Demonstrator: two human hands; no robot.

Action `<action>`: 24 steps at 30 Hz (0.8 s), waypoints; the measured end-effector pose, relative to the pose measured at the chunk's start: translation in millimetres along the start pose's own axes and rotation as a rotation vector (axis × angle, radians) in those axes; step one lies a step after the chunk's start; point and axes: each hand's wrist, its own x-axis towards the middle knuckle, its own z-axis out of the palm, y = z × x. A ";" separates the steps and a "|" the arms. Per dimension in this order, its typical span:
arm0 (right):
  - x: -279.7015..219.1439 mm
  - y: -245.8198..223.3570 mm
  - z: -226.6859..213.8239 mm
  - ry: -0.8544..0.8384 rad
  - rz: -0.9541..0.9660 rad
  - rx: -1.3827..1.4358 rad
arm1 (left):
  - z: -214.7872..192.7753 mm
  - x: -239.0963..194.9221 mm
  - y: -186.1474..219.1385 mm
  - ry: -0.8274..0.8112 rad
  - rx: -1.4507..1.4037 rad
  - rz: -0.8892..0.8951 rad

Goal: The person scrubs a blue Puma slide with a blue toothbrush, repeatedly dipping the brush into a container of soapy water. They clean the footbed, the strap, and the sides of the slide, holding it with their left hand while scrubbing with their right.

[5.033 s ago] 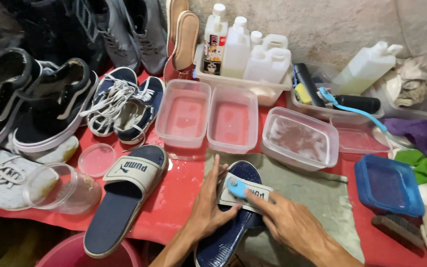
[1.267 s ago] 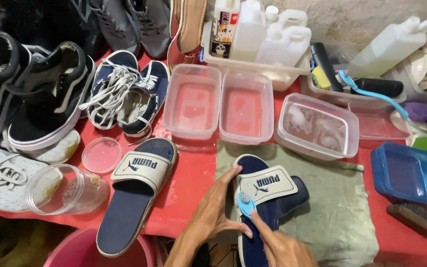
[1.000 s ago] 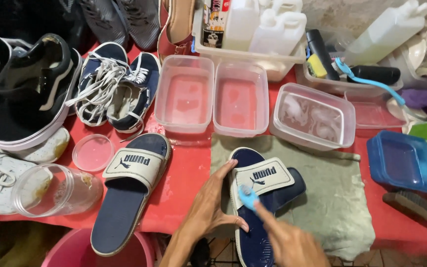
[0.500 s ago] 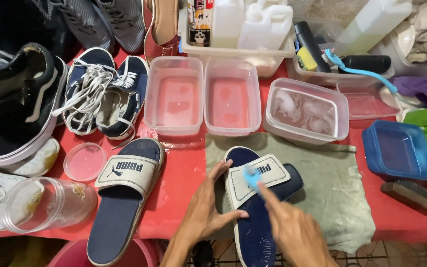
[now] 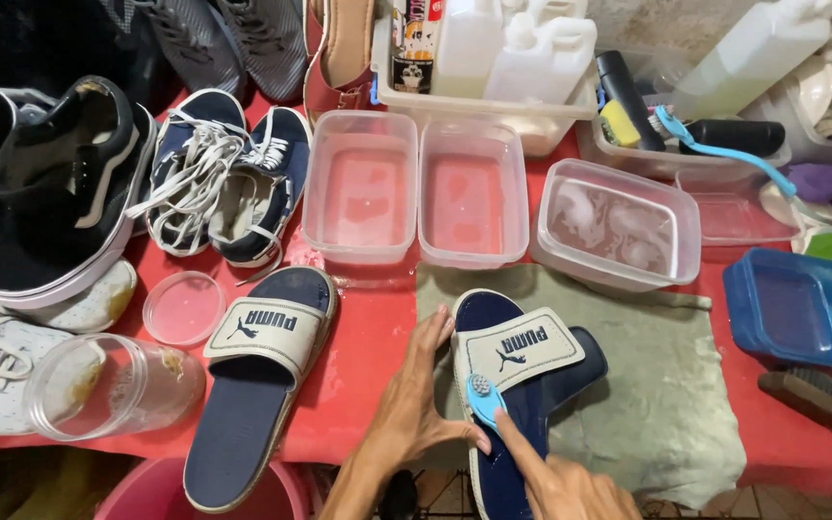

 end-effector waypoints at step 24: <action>25.0 -5.5 -11.1 0.288 -0.225 -0.096 | 3.0 -2.5 0.3 -0.082 0.086 -0.126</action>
